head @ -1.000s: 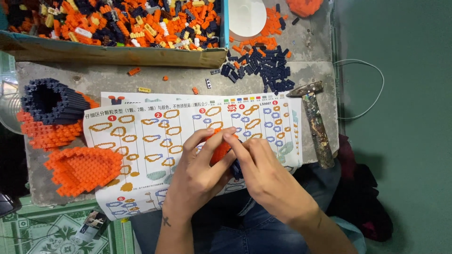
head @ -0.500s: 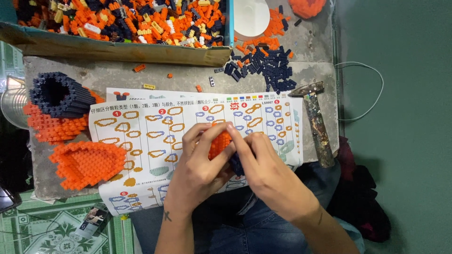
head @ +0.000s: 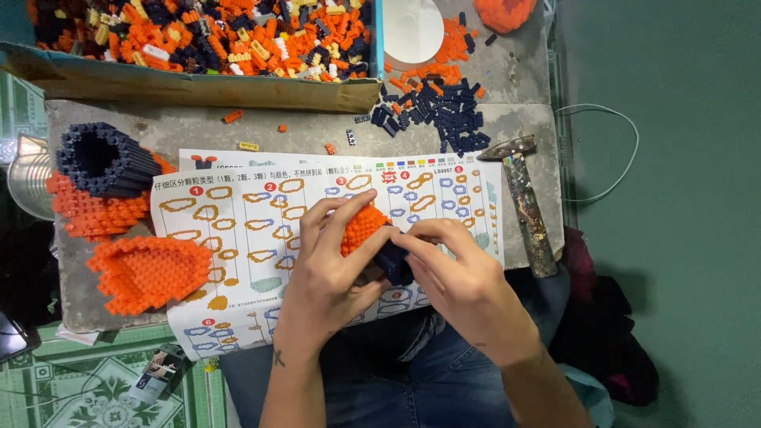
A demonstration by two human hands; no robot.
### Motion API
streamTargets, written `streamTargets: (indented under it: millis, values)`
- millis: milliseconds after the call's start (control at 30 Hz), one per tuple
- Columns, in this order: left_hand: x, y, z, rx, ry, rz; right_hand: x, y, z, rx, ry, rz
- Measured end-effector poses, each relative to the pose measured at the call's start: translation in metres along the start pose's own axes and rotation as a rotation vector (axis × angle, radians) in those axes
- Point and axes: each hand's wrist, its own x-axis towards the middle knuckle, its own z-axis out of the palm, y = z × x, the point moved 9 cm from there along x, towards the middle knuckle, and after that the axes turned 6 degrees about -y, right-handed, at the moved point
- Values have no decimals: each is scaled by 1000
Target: The person sits on the floor assembling small orange and dark blue plastic pieces into a cylindrical structure, following a printed instruction sheet. They occasionally use a hammer to tap the pieces together and adjust the assembly by hand.
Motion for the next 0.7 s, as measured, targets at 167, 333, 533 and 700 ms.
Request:
streamTargets:
  millis: [167,333,533,700]
  values:
    - [0,-1,-1,-13,10,-16,-4,-2,0,-6,59,-23]
    - [0,-1,-1,-12,8,-26,-7,2,0,-20,66,-4]
    - [2,-2,-2,-5,1,-28,2,-4,1,-5,-76,-51]
    - [5,6,-6,-79,-61,4,4,-6,2,11,-202,-229]
